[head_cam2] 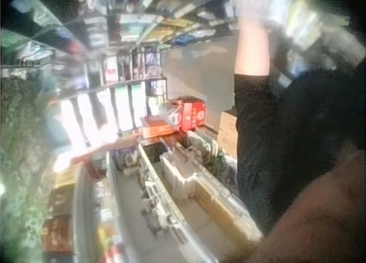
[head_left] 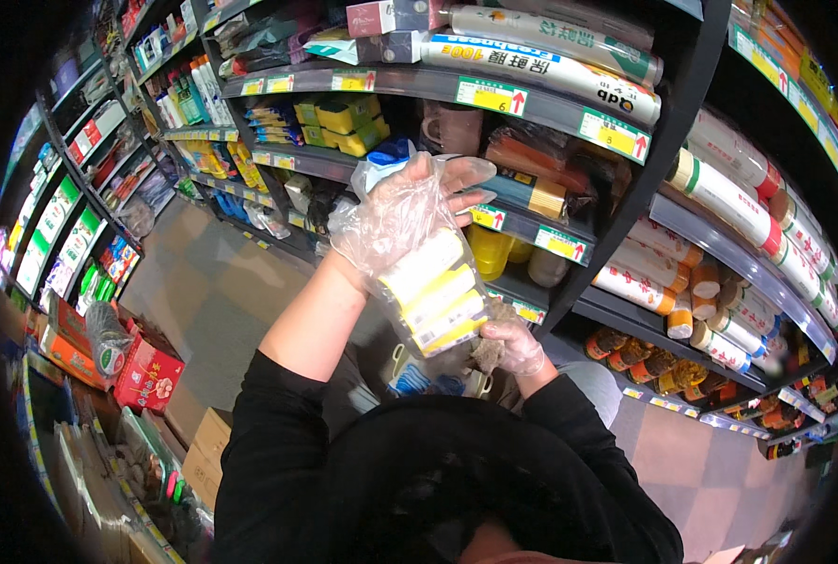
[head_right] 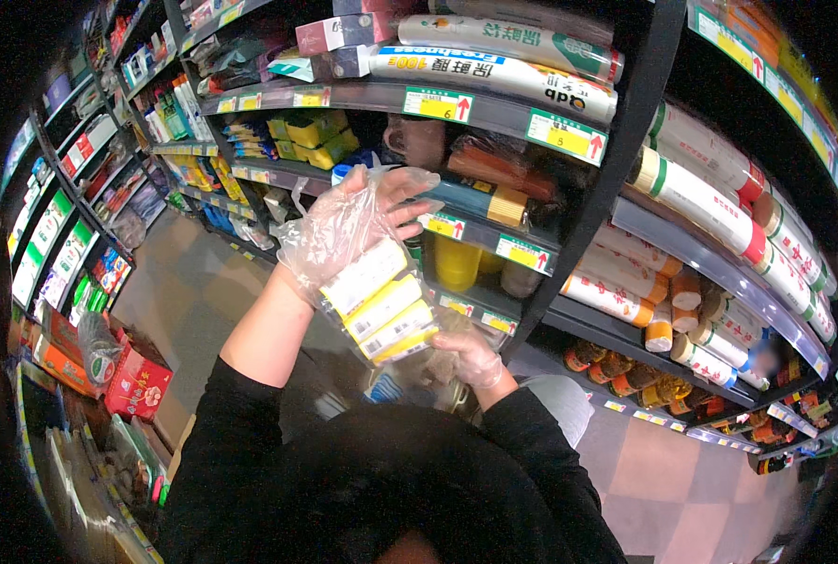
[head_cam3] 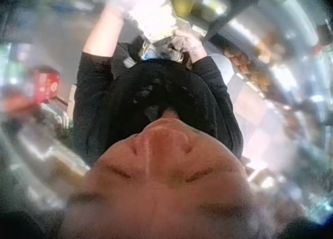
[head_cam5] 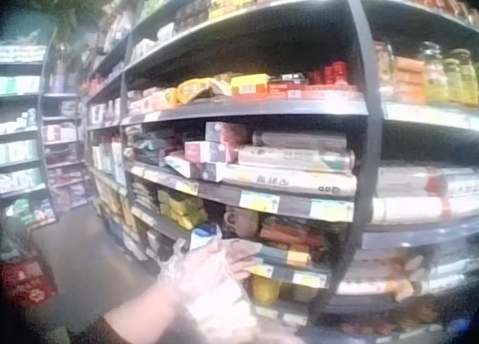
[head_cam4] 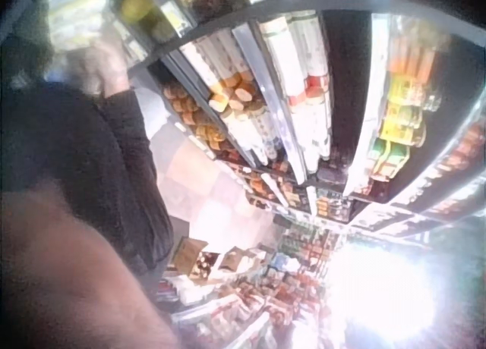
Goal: The person picks up a pair of white gloves from a store shelf, unfolds them, and places them back. They then pick up a packaged bundle of white gloves, inspect it, and return it to the shelf. The person repeats this process with another pair of gloves.
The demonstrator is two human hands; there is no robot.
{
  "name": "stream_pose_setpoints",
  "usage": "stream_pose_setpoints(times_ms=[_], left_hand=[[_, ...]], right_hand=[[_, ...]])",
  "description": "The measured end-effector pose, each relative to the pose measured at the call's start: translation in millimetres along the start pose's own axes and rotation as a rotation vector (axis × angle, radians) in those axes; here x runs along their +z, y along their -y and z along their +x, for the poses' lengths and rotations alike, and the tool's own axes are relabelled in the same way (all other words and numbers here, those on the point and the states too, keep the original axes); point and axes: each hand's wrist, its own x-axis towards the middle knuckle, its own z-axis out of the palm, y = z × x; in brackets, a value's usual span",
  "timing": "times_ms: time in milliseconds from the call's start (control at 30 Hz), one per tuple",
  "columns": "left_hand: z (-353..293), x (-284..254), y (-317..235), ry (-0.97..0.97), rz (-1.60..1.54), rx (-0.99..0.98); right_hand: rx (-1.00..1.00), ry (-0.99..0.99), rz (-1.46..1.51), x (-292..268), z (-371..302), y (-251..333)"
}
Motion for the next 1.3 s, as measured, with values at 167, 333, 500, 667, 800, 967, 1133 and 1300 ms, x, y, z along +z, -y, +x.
stream_pose_setpoints(times_ms=[167, 333, 500, 667, 800, 967, 1133, 1300], left_hand=[[-2, -22, 2, -0.042, -0.133, 0.038], [-12, -45, 15, -0.274, -0.151, 0.033], [-39, -57, 35, -0.235, -0.274, 0.098], [-60, -33, 46, -0.717, -0.311, 0.182], [-84, -29, 41, -0.524, -0.471, 0.196], [-92, -33, 32, -0.352, -0.303, 0.185], [-86, -23, 31, -0.512, 0.001, 0.147], [-81, -24, 27, -0.431, -0.069, 0.113]], right_hand=[[-0.012, 0.025, 0.034, 5, 2, 6], [-0.020, -0.017, 0.053, 15, -2, 16], [0.012, -0.009, 0.130, -2, 2, 12], [-0.022, -0.095, 0.096, -6, 5, 10], [-0.034, -0.113, 0.113, -10, 5, 10], [-0.044, -0.112, 0.078, -9, 8, 11], [-0.019, -0.146, 0.027, -13, 4, 12], [-0.022, -0.126, 0.142, -26, 5, 7]])
